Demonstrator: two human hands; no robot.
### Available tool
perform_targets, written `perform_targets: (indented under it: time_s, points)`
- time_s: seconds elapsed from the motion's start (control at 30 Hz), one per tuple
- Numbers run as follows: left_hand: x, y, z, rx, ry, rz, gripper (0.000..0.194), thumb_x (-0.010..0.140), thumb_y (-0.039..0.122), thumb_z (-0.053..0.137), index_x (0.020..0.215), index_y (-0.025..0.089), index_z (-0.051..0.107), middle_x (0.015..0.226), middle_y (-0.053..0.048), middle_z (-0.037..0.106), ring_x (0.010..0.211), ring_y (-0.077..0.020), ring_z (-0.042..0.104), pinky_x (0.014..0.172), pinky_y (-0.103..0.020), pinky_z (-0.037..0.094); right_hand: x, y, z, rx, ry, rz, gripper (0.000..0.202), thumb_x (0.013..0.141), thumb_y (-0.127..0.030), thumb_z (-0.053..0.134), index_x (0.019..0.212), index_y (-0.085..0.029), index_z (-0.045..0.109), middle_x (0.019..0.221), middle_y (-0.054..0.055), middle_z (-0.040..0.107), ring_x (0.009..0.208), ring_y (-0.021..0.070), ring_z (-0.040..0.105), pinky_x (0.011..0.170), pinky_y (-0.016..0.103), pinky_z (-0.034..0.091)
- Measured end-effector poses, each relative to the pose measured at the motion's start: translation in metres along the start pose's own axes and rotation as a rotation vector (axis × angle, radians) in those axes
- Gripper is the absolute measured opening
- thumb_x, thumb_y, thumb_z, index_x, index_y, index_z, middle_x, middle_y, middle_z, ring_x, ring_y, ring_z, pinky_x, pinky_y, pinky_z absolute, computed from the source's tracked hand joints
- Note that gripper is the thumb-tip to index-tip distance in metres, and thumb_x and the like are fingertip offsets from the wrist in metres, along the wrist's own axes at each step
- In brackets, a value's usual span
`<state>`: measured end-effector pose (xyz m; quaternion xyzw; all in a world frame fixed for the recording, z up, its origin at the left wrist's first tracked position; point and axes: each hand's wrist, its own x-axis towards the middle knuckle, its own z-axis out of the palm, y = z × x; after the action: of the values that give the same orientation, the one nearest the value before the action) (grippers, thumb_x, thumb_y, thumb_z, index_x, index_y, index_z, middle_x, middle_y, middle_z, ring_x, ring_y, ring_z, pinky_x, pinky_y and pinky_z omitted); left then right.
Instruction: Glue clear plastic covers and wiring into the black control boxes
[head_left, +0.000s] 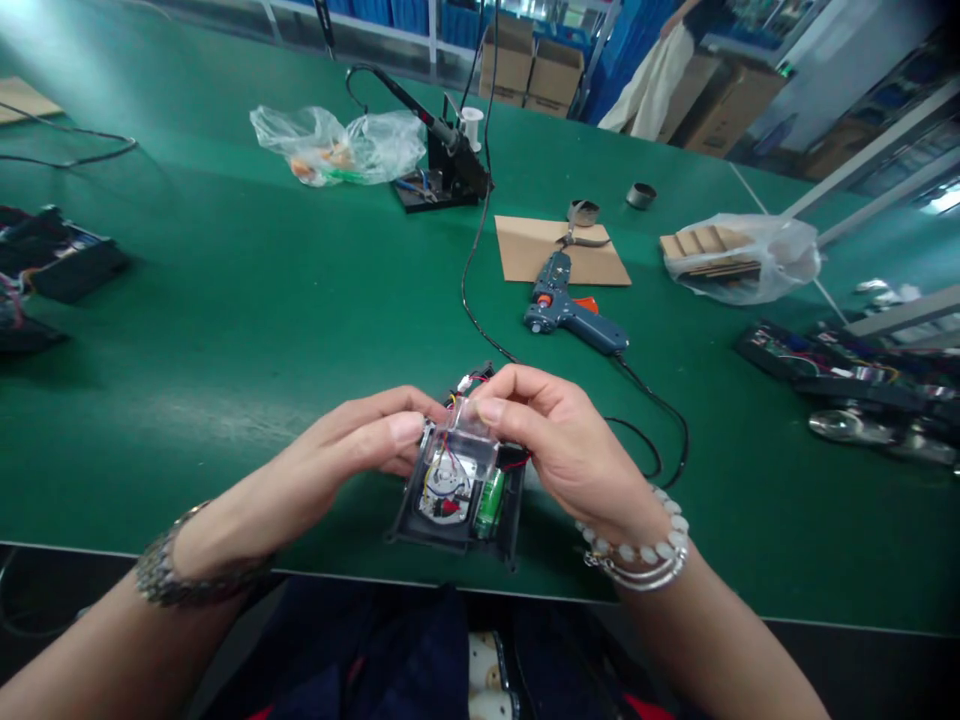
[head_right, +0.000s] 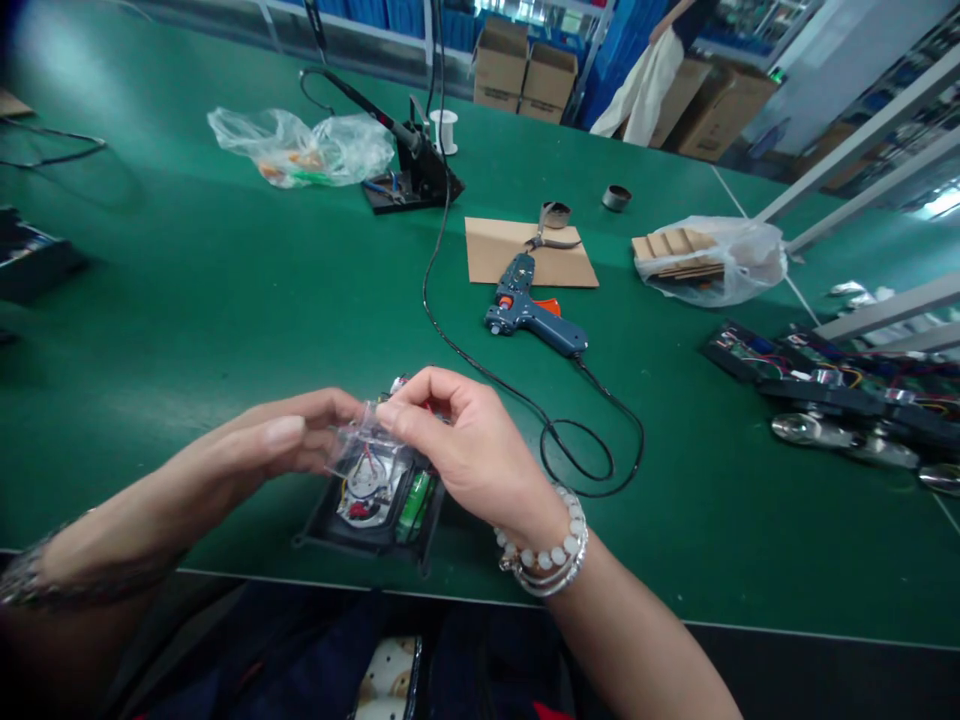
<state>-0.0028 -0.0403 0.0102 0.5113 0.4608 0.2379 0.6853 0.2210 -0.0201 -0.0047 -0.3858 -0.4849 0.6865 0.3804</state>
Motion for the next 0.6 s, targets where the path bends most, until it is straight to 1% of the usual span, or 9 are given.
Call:
perform_targets:
  time_s: [0.1, 0.2, 0.3, 0.37, 0.43, 0.47, 0.53, 0.57, 0.6]
  points:
    - [0.014, -0.003, -0.001, -0.028, -0.049, 0.013, 0.044, 0.091, 0.062, 0.069, 0.105, 0.020, 0.069, 0.098, -0.002, 0.066, 0.093, -0.0215, 0.059, 0.082, -0.029, 0.046, 0.001, -0.003, -0.002, -0.155, -0.029, -0.036, 0.016, 0.092, -0.030, 0.075, 0.085, -0.017, 0.068, 0.087, 0.000, 0.067, 0.080, 0.0137, 0.058, 0.075, 0.028, 0.047]
    - [0.026, -0.007, 0.000, -0.069, -0.101, 0.007, 0.045, 0.088, 0.059, 0.076, 0.106, 0.019, 0.066, 0.097, -0.001, 0.063, 0.091, -0.0190, 0.056, 0.078, -0.027, 0.044, 0.003, -0.004, -0.001, -0.269, -0.023, -0.038, 0.010, 0.094, -0.027, 0.068, 0.089, -0.018, 0.069, 0.088, 0.001, 0.068, 0.080, 0.0141, 0.060, 0.074, 0.028, 0.050]
    - [0.030, -0.011, 0.003, -0.137, -0.127, -0.004, 0.045, 0.088, 0.058, 0.077, 0.104, 0.019, 0.062, 0.094, 0.000, 0.060, 0.086, -0.0165, 0.054, 0.075, -0.026, 0.043, 0.004, -0.003, -0.002, -0.382, 0.002, -0.050, 0.011, 0.095, -0.027, 0.065, 0.091, -0.019, 0.070, 0.090, 0.001, 0.070, 0.079, 0.0147, 0.063, 0.072, 0.028, 0.053]
    - [0.028, -0.012, 0.004, -0.180, -0.135, -0.007, 0.043, 0.088, 0.056, 0.077, 0.105, 0.020, 0.060, 0.094, 0.001, 0.060, 0.086, -0.0158, 0.055, 0.076, -0.026, 0.044, 0.005, -0.005, -0.010, -0.501, 0.045, -0.075, 0.012, 0.095, -0.031, 0.066, 0.097, -0.020, 0.072, 0.097, 0.002, 0.072, 0.085, 0.0165, 0.067, 0.076, 0.029, 0.056]
    - [0.024, -0.011, 0.005, -0.221, -0.121, -0.007, 0.043, 0.088, 0.055, 0.078, 0.108, 0.021, 0.060, 0.098, 0.001, 0.063, 0.088, -0.0159, 0.057, 0.078, -0.026, 0.045, 0.011, -0.008, -0.028, -0.658, 0.152, -0.114, 0.017, 0.097, -0.032, 0.065, 0.109, -0.022, 0.072, 0.112, 0.004, 0.072, 0.101, 0.0195, 0.068, 0.090, 0.033, 0.057]
    - [0.022, -0.011, 0.006, -0.241, -0.101, -0.008, 0.043, 0.088, 0.055, 0.078, 0.109, 0.022, 0.061, 0.099, 0.000, 0.065, 0.089, -0.0164, 0.058, 0.080, -0.027, 0.045, 0.017, -0.009, -0.042, -0.747, 0.229, -0.130, 0.023, 0.099, -0.031, 0.063, 0.119, -0.022, 0.069, 0.122, 0.006, 0.070, 0.112, 0.0214, 0.066, 0.100, 0.036, 0.054]
    - [0.016, -0.011, 0.006, -0.273, -0.031, -0.017, 0.045, 0.088, 0.058, 0.077, 0.110, 0.022, 0.063, 0.102, -0.001, 0.068, 0.092, -0.0179, 0.060, 0.080, -0.027, 0.045, 0.032, -0.012, -0.074, -0.938, 0.401, -0.131, 0.036, 0.100, -0.024, 0.060, 0.136, -0.018, 0.061, 0.141, 0.013, 0.061, 0.134, 0.0267, 0.054, 0.120, 0.046, 0.039]
    - [0.014, -0.011, 0.006, -0.287, 0.011, -0.025, 0.047, 0.086, 0.059, 0.078, 0.110, 0.022, 0.064, 0.103, -0.002, 0.069, 0.094, -0.0192, 0.060, 0.081, -0.028, 0.045, 0.042, -0.013, -0.090, -1.028, 0.464, -0.101, 0.043, 0.099, -0.020, 0.061, 0.141, -0.014, 0.056, 0.147, 0.017, 0.056, 0.141, 0.0305, 0.047, 0.126, 0.052, 0.029]
    - [0.012, -0.012, 0.006, -0.298, 0.052, -0.030, 0.049, 0.086, 0.061, 0.078, 0.111, 0.022, 0.064, 0.105, -0.003, 0.070, 0.097, -0.0209, 0.061, 0.084, -0.030, 0.045, 0.052, -0.013, -0.106, -1.108, 0.509, -0.061, 0.048, 0.098, -0.018, 0.063, 0.144, -0.012, 0.054, 0.151, 0.020, 0.052, 0.146, 0.0342, 0.042, 0.127, 0.057, 0.024]
